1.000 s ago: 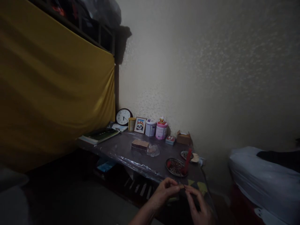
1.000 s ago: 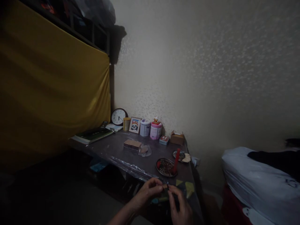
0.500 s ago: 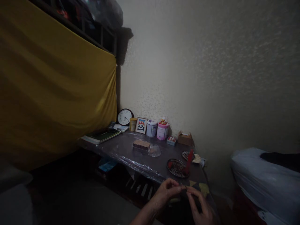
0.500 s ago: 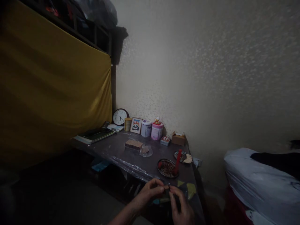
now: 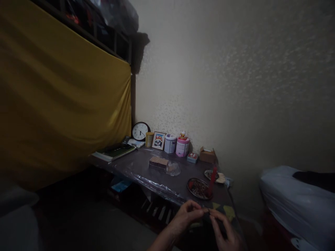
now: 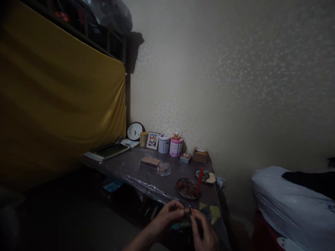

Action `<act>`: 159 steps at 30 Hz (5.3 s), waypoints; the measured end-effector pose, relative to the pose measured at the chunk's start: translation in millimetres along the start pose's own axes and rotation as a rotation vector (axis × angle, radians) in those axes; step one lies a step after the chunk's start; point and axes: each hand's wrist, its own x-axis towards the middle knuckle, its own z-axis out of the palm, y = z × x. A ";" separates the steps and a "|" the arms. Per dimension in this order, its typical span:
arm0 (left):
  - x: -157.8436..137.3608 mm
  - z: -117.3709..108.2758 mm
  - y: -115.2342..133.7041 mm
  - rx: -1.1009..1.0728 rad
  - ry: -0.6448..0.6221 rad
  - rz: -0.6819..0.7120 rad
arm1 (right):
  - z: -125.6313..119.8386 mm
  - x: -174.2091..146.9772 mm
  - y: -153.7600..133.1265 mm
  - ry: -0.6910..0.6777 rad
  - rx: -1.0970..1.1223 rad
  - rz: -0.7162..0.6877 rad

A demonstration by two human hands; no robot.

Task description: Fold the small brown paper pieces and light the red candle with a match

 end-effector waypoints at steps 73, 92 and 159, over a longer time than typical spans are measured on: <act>-4.0 6.0 5.4 -0.056 0.034 -0.016 | -2.0 -2.6 3.3 0.116 -0.138 -0.153; -1.8 0.7 -2.5 -0.122 0.024 0.010 | -2.6 4.8 -6.9 0.159 -0.106 -0.172; 4.2 0.2 -8.6 -0.156 0.083 -0.008 | -15.7 19.9 25.8 0.381 0.133 0.227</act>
